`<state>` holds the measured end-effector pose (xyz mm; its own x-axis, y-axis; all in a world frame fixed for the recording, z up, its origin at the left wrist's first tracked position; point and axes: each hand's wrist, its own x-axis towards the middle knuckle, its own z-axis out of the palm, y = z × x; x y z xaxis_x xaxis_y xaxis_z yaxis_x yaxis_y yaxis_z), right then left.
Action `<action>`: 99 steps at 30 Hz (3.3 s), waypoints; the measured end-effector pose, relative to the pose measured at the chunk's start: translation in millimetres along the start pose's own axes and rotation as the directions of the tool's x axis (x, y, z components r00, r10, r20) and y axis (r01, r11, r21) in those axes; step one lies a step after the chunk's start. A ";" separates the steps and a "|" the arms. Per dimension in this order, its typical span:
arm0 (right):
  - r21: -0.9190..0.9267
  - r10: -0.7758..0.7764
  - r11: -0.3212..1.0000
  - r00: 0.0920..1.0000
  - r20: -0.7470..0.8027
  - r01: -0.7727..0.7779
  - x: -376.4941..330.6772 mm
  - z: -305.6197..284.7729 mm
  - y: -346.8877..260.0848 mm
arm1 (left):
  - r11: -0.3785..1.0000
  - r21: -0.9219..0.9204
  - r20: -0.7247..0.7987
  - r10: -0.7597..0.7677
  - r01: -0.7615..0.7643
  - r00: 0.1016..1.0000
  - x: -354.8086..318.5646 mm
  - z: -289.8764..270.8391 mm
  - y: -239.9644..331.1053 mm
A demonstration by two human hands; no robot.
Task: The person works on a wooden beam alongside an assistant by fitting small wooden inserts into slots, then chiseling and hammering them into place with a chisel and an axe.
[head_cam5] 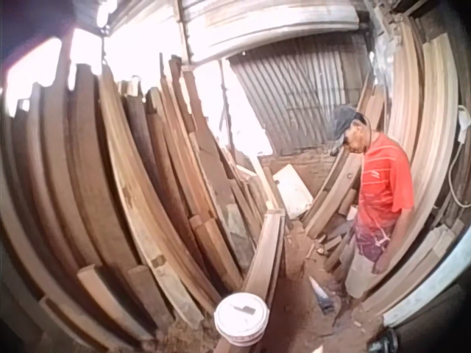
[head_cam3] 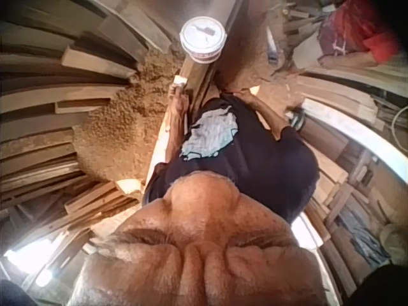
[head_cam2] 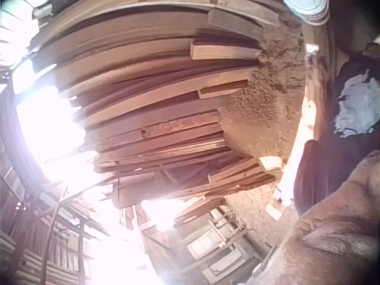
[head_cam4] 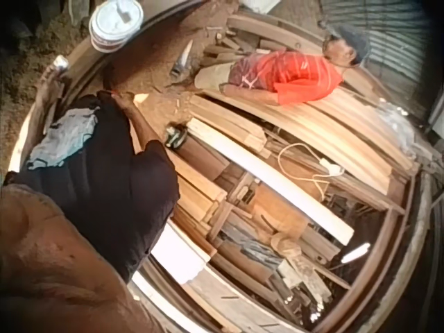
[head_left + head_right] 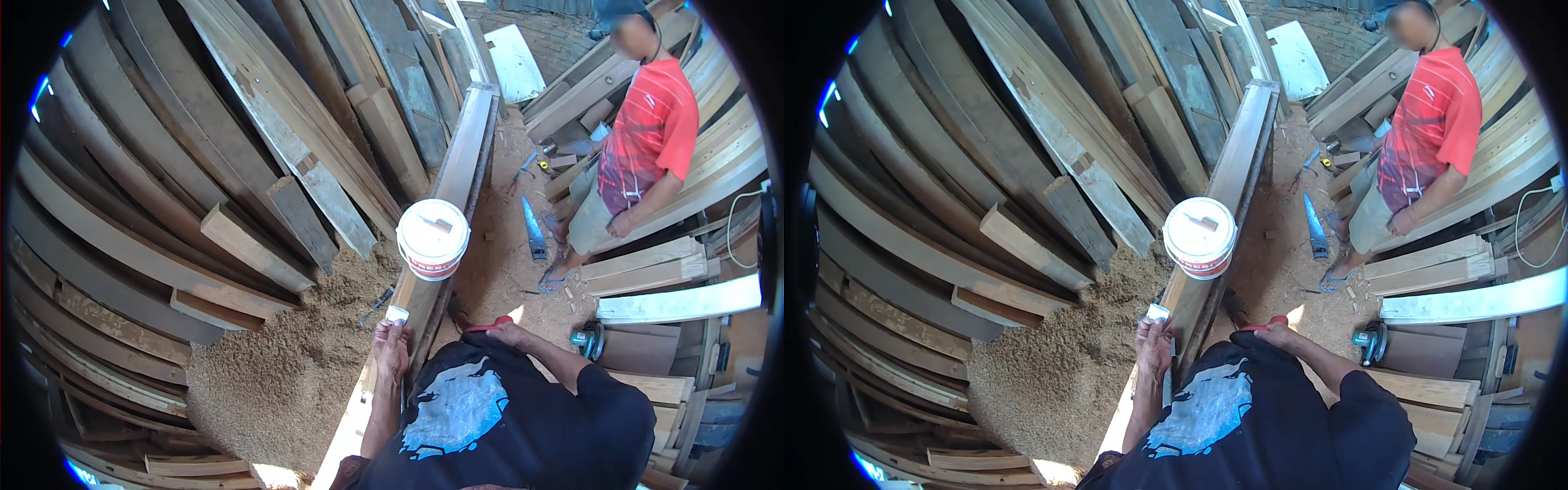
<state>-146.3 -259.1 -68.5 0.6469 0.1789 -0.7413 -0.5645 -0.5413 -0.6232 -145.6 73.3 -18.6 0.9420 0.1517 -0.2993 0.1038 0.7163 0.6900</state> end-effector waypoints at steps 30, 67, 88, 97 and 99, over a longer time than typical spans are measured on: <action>-0.332 -0.045 0.943 0.972 -0.231 -0.035 108.4 23.9 170.5 | 0.995 0.060 -0.040 -0.076 0.079 0.996 -4.1 -3.2 9.6; -0.323 0.329 0.857 0.909 -0.254 -0.401 205.0 -14.2 235.8 | 0.927 0.370 0.302 -0.180 0.059 0.936 -7.3 70.7 -3.4; -0.710 -0.014 0.699 0.992 -0.127 -0.081 133.2 -249.3 254.0 | 0.895 0.433 0.343 -0.274 0.108 0.898 159.4 330.6 -151.1; -0.452 -0.226 0.890 0.807 -0.545 -0.056 186.0 -344.2 213.0 | 0.950 0.310 0.418 -0.172 0.038 0.892 264.3 394.9 -180.5; -0.162 -0.061 0.986 0.800 -0.598 -0.046 189.1 -347.4 194.7 | 0.954 0.294 0.331 -0.151 0.050 0.932 279.8 416.9 -180.1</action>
<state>44.3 -616.1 -243.5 0.8579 -0.3150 -0.4059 -0.5032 -0.6748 -0.5399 232.4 -297.2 48.1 0.9674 -0.1919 -0.1651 0.2403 0.4909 0.8374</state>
